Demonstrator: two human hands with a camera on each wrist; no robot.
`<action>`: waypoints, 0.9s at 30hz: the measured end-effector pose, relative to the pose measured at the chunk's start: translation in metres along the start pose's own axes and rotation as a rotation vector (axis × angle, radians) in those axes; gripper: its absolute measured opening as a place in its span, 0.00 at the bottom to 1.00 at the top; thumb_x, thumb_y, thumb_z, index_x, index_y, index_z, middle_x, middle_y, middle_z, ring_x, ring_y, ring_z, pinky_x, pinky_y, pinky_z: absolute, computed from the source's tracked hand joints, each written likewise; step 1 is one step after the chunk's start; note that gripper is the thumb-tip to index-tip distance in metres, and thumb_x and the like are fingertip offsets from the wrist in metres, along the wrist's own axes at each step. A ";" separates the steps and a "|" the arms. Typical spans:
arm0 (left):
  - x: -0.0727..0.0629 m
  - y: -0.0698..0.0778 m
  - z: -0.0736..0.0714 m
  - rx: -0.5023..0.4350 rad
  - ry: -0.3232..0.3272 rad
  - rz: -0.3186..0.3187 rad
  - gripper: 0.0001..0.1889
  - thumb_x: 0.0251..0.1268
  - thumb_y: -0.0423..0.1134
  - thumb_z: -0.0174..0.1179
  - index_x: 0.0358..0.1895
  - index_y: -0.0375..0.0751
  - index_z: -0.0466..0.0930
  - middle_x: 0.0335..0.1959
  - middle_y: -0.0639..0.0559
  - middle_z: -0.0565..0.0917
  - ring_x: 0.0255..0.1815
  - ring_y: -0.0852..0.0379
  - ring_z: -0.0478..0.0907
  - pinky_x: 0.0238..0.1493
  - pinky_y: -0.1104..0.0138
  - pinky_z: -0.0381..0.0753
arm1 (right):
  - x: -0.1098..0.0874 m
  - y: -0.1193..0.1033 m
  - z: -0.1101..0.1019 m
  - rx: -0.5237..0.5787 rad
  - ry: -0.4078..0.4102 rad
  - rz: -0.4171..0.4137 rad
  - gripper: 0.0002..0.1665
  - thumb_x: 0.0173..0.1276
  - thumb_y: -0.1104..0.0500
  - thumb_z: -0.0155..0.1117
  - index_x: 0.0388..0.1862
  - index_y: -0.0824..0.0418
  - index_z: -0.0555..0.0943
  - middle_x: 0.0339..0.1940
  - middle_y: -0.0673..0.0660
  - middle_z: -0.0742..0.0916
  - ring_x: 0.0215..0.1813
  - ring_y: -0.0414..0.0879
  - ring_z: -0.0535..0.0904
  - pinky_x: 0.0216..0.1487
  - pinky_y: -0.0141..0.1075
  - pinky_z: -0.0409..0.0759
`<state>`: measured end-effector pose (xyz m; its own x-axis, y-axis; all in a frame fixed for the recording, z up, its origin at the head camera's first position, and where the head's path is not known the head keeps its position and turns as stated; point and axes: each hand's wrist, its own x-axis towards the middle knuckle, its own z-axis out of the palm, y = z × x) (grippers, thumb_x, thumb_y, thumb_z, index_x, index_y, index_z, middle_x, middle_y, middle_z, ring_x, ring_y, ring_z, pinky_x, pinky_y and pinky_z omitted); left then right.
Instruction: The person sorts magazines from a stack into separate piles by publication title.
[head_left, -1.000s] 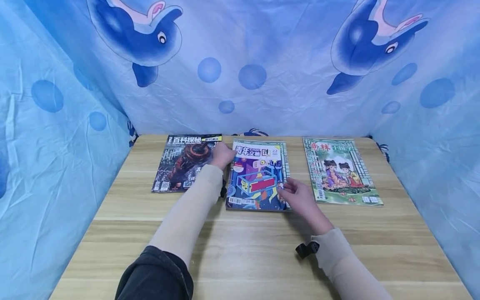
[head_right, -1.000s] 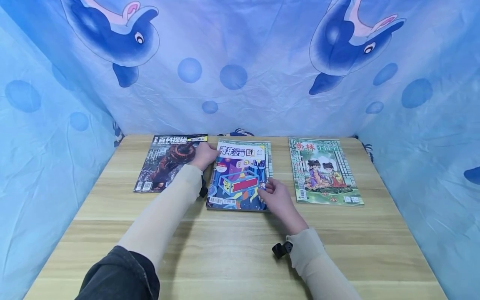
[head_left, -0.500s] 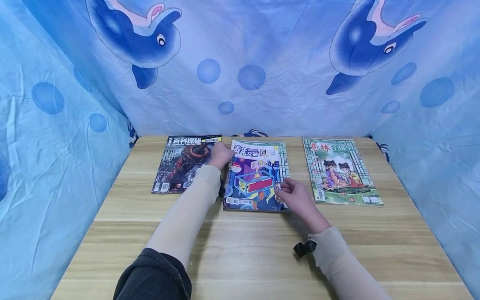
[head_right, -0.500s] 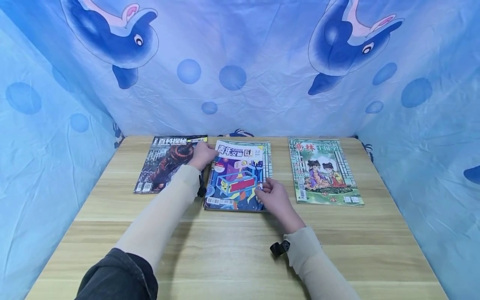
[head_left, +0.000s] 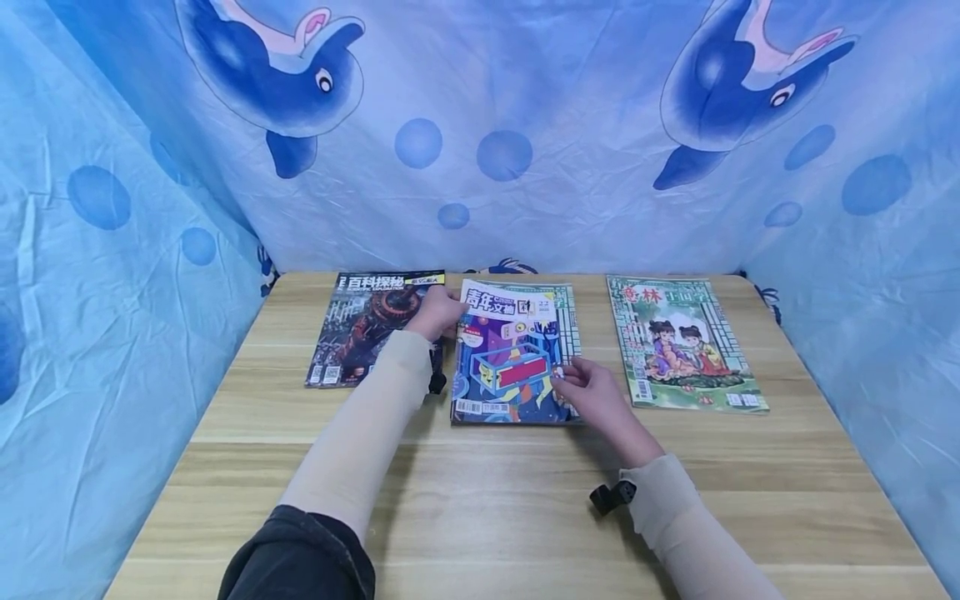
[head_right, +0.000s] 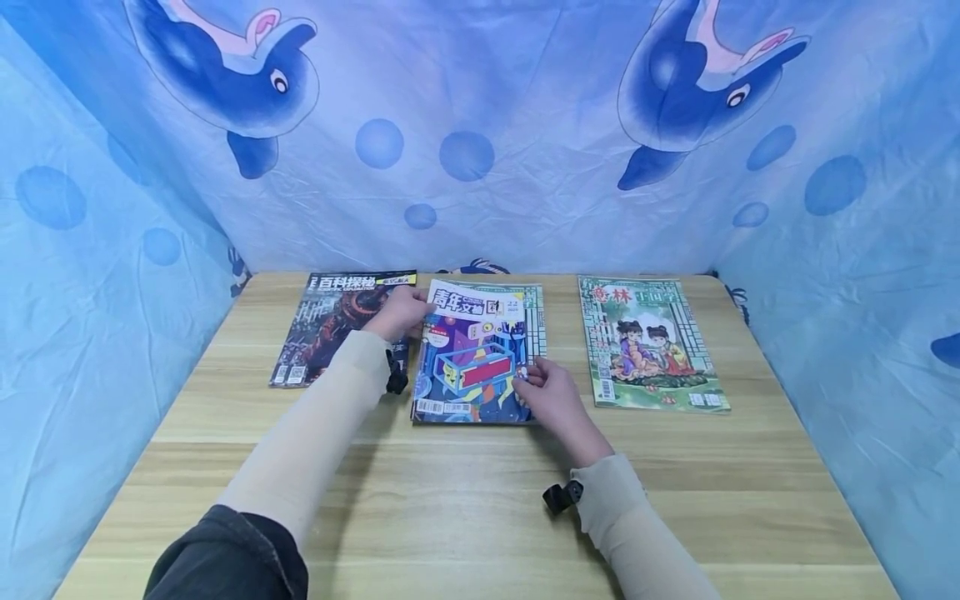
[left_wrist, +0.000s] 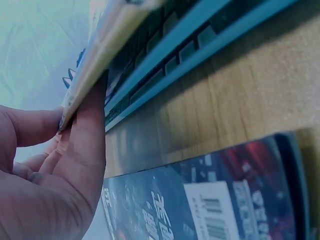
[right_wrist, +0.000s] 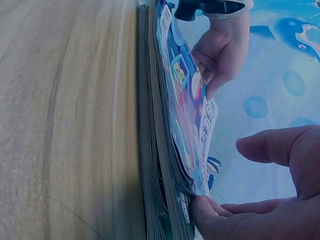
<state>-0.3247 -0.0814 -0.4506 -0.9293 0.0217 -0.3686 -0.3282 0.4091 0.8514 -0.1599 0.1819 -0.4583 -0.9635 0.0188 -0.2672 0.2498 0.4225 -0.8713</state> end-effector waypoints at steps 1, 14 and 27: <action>-0.002 0.000 0.000 -0.015 -0.005 -0.001 0.13 0.77 0.36 0.57 0.56 0.31 0.76 0.46 0.38 0.82 0.41 0.45 0.85 0.37 0.57 0.87 | 0.000 0.000 0.000 -0.002 0.001 0.001 0.43 0.74 0.53 0.65 0.79 0.69 0.59 0.69 0.66 0.76 0.68 0.58 0.74 0.64 0.48 0.76; -0.014 -0.005 -0.004 -0.165 -0.024 -0.014 0.09 0.79 0.37 0.55 0.51 0.34 0.77 0.47 0.39 0.83 0.42 0.47 0.85 0.39 0.59 0.86 | 0.002 0.004 0.001 -0.014 0.004 0.002 0.43 0.73 0.55 0.66 0.79 0.70 0.59 0.68 0.66 0.76 0.68 0.58 0.72 0.66 0.50 0.74; -0.035 -0.002 -0.013 -0.167 -0.032 -0.039 0.12 0.79 0.40 0.56 0.53 0.36 0.79 0.45 0.41 0.84 0.38 0.49 0.84 0.39 0.60 0.85 | -0.002 -0.001 0.000 -0.044 -0.007 0.013 0.39 0.70 0.55 0.70 0.73 0.71 0.68 0.63 0.69 0.81 0.63 0.59 0.78 0.62 0.50 0.77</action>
<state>-0.2940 -0.0950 -0.4351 -0.9103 0.0393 -0.4121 -0.3900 0.2526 0.8855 -0.1578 0.1819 -0.4570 -0.9593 0.0183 -0.2817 0.2580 0.4620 -0.8486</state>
